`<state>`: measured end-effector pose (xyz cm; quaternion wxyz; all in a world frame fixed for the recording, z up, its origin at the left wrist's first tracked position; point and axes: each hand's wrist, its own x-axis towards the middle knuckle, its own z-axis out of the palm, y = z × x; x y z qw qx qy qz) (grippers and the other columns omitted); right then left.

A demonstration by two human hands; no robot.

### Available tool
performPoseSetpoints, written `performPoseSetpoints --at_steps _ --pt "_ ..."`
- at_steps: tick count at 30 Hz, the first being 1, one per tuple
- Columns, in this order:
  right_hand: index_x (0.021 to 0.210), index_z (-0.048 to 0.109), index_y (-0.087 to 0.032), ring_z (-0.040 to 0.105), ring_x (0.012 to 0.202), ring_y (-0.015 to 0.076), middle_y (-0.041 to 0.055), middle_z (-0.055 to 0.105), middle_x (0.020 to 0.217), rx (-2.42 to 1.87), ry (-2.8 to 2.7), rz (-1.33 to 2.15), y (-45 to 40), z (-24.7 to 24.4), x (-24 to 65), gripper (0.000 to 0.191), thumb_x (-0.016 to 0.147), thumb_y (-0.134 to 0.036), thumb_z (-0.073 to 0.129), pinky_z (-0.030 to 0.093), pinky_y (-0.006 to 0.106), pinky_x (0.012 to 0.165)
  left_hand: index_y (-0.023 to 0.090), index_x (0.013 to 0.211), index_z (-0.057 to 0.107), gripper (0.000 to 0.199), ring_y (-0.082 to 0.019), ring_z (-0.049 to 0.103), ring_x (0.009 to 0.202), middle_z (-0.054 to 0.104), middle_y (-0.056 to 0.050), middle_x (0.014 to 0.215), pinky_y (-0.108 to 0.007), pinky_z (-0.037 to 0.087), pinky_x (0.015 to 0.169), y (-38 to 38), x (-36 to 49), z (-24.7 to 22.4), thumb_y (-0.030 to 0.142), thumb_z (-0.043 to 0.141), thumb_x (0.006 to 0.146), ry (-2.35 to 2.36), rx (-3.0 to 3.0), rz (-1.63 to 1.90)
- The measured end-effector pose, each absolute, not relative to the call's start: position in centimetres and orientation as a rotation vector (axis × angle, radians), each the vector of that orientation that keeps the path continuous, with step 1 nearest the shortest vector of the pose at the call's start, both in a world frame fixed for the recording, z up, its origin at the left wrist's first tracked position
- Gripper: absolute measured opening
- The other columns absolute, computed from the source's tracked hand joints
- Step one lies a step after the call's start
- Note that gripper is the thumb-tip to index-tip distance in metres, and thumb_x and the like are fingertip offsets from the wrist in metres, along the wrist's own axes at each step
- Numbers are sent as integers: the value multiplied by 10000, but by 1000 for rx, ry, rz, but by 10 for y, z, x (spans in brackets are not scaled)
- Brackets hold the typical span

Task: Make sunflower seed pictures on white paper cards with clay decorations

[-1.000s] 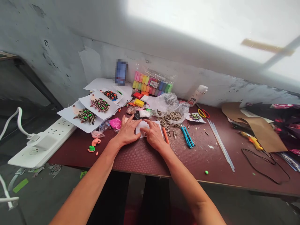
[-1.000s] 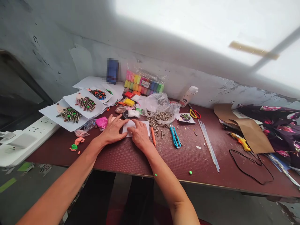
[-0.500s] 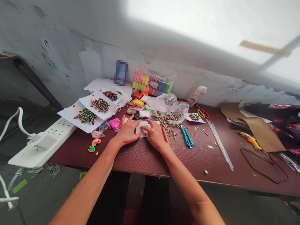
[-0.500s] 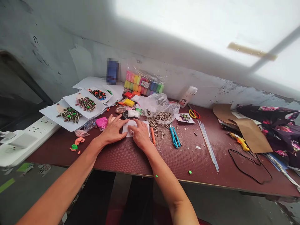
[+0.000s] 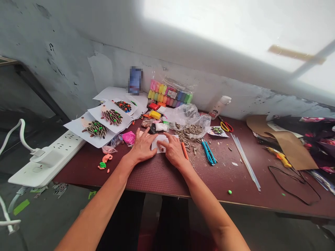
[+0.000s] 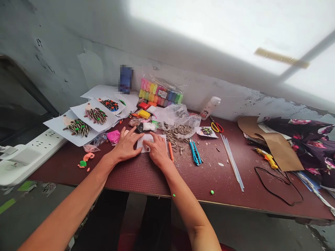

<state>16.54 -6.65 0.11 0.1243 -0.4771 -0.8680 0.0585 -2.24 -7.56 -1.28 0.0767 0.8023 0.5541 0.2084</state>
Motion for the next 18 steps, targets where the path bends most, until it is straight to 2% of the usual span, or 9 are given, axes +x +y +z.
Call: performPoseSetpoints --at_steps 4,9,13,18 --pt "1200 742 -285 471 1312 275 99 475 1532 -1389 -2571 183 -67 1 161 360 951 -129 535 372 443 1085 186 1400 576 625 -364 293 1512 600 -102 1449 -675 49 1233 -76 -22 -12 314 524 790 1621 2414 678" --pt "1169 752 -283 479 1300 271 93 516 1491 -1364 -2546 210 -65 -2 161 354 946 -122 530 382 457 1073 205 1390 587 610 -348 319 1503 684 -103 1333 -663 30 1238 -75 -22 -13 334 541 795 1651 2398 669" --pt "1227 732 -271 509 1272 240 97 537 1467 -1350 -2377 272 -61 -6 168 414 936 -82 507 398 417 1072 205 1375 600 590 -351 335 1495 670 -102 1358 -654 21 1241 -74 -22 -13 354 547 806 1683 2382 654" --pt "1252 722 -298 491 1293 261 96 528 1478 -1422 -2395 211 -63 -3 171 424 944 -93 515 383 432 1082 223 1386 589 592 -359 323 1499 659 -93 1378 -662 12 1237 -75 -22 -13 388 559 819 1664 2379 659"
